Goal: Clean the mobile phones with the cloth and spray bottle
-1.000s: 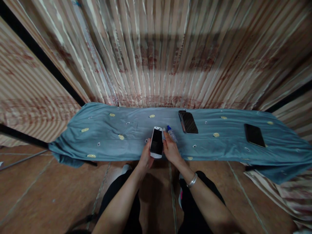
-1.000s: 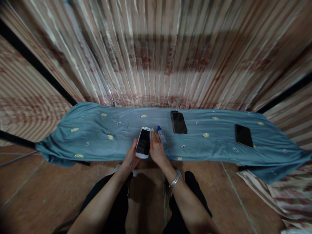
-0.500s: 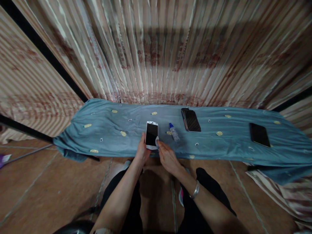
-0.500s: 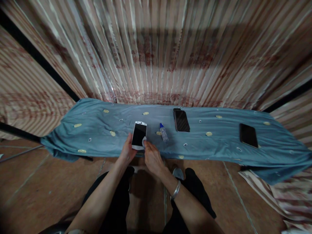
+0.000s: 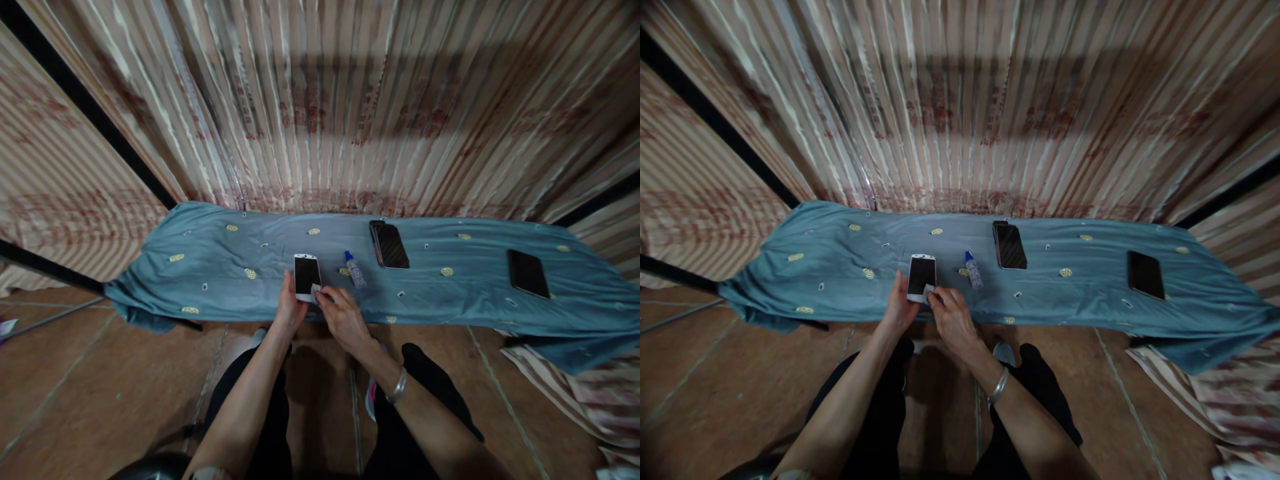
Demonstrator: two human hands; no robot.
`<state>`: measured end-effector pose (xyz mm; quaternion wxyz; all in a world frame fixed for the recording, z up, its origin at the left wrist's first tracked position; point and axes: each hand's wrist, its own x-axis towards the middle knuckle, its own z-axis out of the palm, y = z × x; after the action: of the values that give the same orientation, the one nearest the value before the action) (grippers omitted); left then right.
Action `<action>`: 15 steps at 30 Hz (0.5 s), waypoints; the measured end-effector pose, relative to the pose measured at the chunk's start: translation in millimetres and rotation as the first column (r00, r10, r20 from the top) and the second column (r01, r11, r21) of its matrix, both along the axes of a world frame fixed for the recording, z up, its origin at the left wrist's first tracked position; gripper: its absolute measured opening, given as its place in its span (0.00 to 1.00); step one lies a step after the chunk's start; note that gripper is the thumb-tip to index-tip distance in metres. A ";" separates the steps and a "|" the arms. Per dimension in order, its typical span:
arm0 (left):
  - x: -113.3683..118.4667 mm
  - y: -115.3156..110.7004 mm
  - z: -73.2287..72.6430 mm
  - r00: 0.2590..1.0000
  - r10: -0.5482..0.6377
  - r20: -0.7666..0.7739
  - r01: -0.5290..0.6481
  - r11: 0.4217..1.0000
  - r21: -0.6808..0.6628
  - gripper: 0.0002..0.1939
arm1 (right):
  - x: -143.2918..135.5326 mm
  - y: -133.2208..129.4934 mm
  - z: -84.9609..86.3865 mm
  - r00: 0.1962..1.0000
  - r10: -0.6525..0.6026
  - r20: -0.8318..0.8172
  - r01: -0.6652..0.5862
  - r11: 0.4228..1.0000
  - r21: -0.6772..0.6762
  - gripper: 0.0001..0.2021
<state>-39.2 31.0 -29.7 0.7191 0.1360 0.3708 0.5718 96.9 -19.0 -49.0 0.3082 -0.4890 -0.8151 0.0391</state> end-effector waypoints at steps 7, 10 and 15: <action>4.6 -6.3 3.1 1.000 0.007 -0.005 -0.007 1.000 0.014 0.23 | -11.3 -2.5 0.3 0.998 0.063 -0.001 -0.063 0.993 0.103 0.18; 8.1 -7.9 6.2 1.000 0.010 0.009 -0.010 1.000 -0.011 0.24 | -15.8 -2.0 1.3 0.997 0.076 -0.031 -0.073 0.992 0.099 0.17; 13.5 -13.6 13.3 0.999 0.049 0.016 -0.047 0.996 -0.078 0.23 | -19.3 0.8 4.2 0.982 0.100 -0.163 -0.094 0.994 0.048 0.18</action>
<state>-25.7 17.4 -16.4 0.7132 0.0940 0.3891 0.5755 77.6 -18.2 -44.8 0.3822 -0.4375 -0.8102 0.0781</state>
